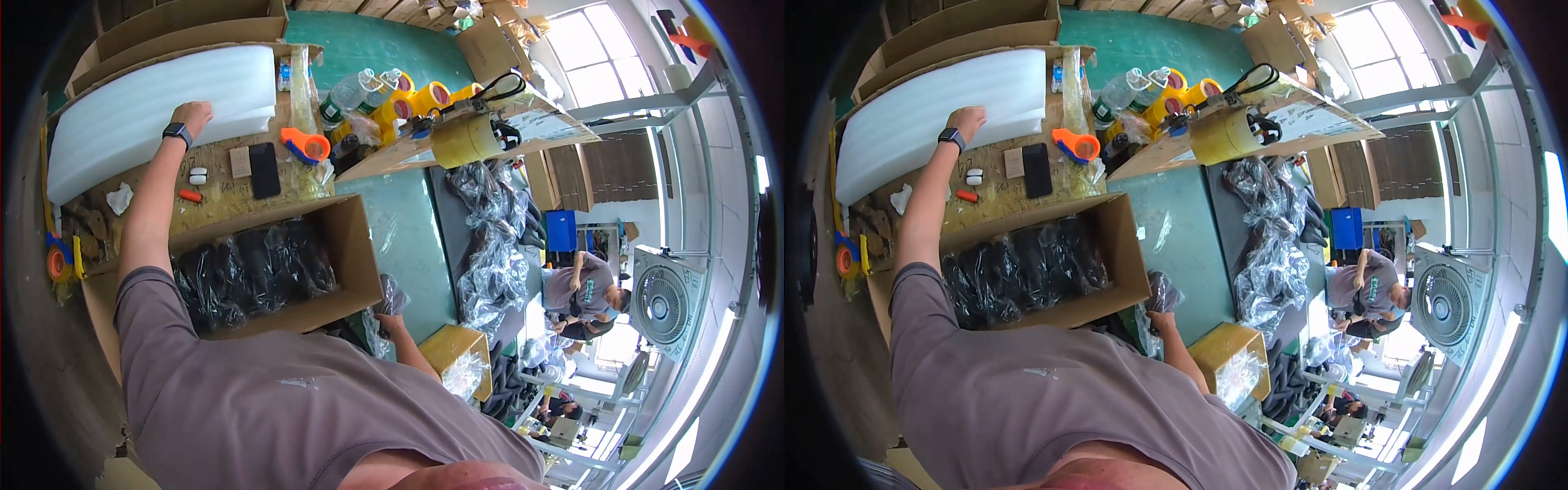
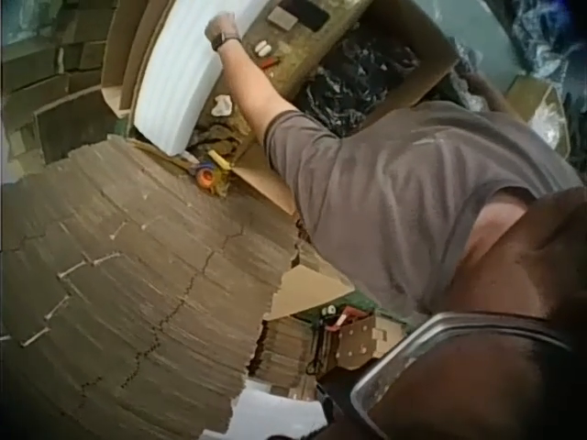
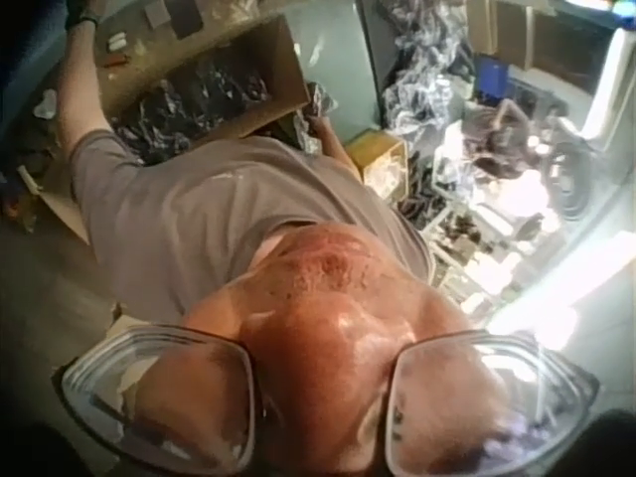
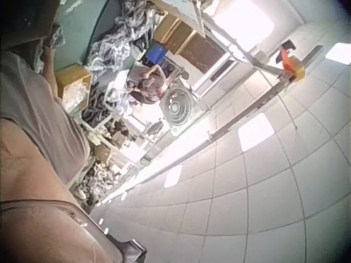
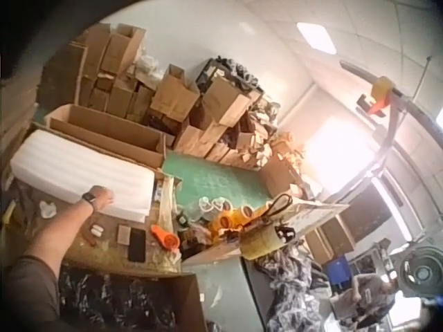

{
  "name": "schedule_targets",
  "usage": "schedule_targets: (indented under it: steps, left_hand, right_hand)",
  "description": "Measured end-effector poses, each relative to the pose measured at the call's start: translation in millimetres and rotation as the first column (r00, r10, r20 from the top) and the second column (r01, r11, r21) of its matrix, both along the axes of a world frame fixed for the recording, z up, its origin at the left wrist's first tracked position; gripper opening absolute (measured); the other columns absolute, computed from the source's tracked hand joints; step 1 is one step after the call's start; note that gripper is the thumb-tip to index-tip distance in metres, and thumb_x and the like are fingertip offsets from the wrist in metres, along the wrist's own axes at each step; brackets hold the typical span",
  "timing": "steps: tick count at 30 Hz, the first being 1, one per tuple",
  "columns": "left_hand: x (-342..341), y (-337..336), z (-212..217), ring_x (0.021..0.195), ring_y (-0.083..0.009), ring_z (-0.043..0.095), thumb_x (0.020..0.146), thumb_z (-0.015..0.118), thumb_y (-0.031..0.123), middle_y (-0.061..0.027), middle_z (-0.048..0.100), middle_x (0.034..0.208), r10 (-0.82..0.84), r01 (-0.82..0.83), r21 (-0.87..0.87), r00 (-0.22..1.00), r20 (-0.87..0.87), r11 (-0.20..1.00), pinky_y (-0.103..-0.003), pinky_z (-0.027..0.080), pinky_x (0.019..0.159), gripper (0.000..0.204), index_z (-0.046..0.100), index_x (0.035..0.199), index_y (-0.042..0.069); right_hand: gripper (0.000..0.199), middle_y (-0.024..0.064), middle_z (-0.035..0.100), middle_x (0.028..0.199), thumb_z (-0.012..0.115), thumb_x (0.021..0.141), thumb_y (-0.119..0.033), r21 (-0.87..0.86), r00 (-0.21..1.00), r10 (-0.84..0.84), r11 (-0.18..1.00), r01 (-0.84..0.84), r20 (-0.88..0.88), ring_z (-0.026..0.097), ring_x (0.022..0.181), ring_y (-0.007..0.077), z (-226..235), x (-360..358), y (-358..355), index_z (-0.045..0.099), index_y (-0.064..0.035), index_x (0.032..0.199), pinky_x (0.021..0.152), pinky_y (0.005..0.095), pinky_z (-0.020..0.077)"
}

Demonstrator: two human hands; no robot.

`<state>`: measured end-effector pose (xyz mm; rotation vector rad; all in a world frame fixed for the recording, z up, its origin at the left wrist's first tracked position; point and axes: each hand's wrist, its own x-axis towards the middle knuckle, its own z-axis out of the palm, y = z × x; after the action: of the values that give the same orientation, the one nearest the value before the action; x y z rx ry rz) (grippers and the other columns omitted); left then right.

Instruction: Packing black bicycle saddles into cardboard boxes, sealing the boxes with tape, and applying labels.

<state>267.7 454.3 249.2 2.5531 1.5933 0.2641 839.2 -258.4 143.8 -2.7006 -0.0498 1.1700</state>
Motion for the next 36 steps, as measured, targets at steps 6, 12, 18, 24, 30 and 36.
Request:
schedule_targets:
  steps: [6,12,18,24,30,36]
  left_hand:
    - [-19,8,-51,0.114,-0.0505,0.069,0.111,0.043,0.042,-0.0211,0.075,0.122,0.280,-0.288,0.008,0.935,0.217,0.957,-0.062,0.056,0.097,0.038,0.067,0.121,0.015]
    - [49,-146,26,0.113,-0.0504,0.069,0.111,0.049,0.025,-0.0271,0.072,0.125,0.174,-0.350,0.298,0.856,0.488,0.888,-0.061,0.059,0.091,0.033,0.065,0.129,0.002]
    - [147,-482,21,0.105,-0.0501,0.070,0.103,0.053,0.010,-0.0250,0.069,0.122,-0.165,0.194,-0.445,0.981,0.103,0.874,-0.060,0.058,0.090,0.025,0.067,0.122,0.001]
    - [259,-498,-33,0.103,-0.0503,0.073,0.106,0.062,0.020,-0.0307,0.075,0.115,-0.078,0.042,-0.548,0.996,-0.043,0.835,-0.056,0.059,0.088,0.026,0.067,0.117,-0.002]
    - [445,-577,116,0.088,-0.0395,0.076,0.104,0.074,0.022,-0.0170,0.079,0.104,0.471,0.420,-0.789,0.639,0.608,0.449,-0.045,0.059,0.081,0.028,0.071,0.124,0.004]
    - [498,-652,137,0.103,-0.0198,0.070,0.103,0.071,0.025,-0.0120,0.074,0.116,0.413,0.533,-0.720,0.592,0.692,0.444,-0.034,0.056,0.089,0.043,0.066,0.135,-0.004]
  right_hand:
    - [0.071,0.0172,0.074,0.120,0.091,0.083,-0.020,0.164,0.986,0.161,0.972,-0.166,0.045,0.072,0.102,0.0306,-24,-8,12,0.062,0.0022,0.144,0.076,0.0519,0.0639]
    - [0.103,0.0327,0.069,0.137,0.095,0.076,-0.041,-0.093,0.974,0.155,0.986,-0.141,0.168,0.071,0.126,0.0445,9,-11,-3,0.044,0.0080,0.150,0.103,0.0484,0.0584]
    - [0.113,0.0358,0.067,0.140,0.092,0.078,-0.043,0.021,0.965,0.186,0.981,-0.193,0.185,0.069,0.130,0.0488,12,-21,-8,0.033,0.0048,0.161,0.110,0.0502,0.0542]
    - [0.045,0.0094,0.077,0.104,0.085,0.090,-0.018,0.478,0.915,-0.096,0.828,0.292,-0.393,0.074,0.084,0.0221,54,64,0,0.068,-0.0006,0.129,0.074,0.0422,0.0626]
    - [0.066,0.0147,0.069,0.145,0.072,0.109,-0.033,0.667,0.453,0.491,0.507,0.547,-0.744,0.064,0.136,0.0268,236,123,-40,0.047,-0.0036,0.162,0.113,0.0464,0.0548]
    - [0.071,0.0265,0.066,0.150,0.084,0.094,-0.034,0.247,0.750,0.299,0.818,-0.519,0.590,0.067,0.135,0.0405,123,380,-105,0.061,0.0012,0.152,0.114,0.0478,0.0521]
